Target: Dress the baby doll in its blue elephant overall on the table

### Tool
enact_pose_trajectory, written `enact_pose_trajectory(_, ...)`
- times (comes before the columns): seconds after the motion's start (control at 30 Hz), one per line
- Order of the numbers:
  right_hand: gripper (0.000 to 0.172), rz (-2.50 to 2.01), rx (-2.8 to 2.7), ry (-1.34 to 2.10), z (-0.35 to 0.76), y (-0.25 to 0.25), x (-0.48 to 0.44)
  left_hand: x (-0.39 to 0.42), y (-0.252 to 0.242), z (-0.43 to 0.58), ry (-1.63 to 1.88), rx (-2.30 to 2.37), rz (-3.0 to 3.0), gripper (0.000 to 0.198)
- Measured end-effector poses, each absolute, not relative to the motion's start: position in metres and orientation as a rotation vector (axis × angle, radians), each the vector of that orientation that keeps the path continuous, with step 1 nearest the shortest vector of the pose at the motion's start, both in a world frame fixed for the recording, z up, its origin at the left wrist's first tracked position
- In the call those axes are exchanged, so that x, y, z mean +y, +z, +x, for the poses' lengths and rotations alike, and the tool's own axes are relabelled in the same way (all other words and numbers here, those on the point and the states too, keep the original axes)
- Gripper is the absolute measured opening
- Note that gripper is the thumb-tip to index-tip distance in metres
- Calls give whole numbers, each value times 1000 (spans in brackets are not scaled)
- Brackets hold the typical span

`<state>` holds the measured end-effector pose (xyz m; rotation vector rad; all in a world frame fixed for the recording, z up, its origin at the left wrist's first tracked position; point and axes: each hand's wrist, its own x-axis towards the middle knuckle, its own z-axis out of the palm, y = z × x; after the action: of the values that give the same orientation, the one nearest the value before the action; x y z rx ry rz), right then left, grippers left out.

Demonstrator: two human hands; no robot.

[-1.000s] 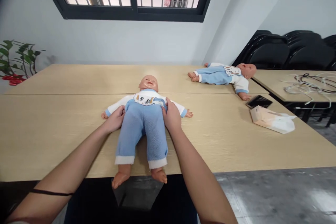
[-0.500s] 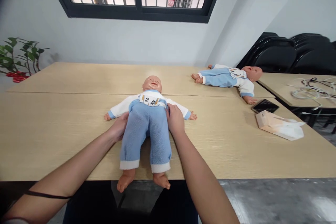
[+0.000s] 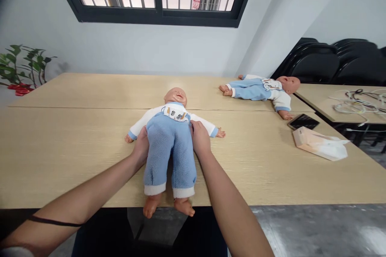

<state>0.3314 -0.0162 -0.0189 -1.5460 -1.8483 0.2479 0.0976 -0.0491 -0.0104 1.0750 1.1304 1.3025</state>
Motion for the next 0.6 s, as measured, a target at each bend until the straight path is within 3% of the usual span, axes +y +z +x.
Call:
enact_pose_trajectory(0.27,31,-1542,-1829,290,333,-20,-16,-23,3,97,1266,978,1014,50)
enact_pose_trajectory(0.6,23,-1547,-1855,254,336,-19,-16,-7,-16,61,1319,1119,1201,46)
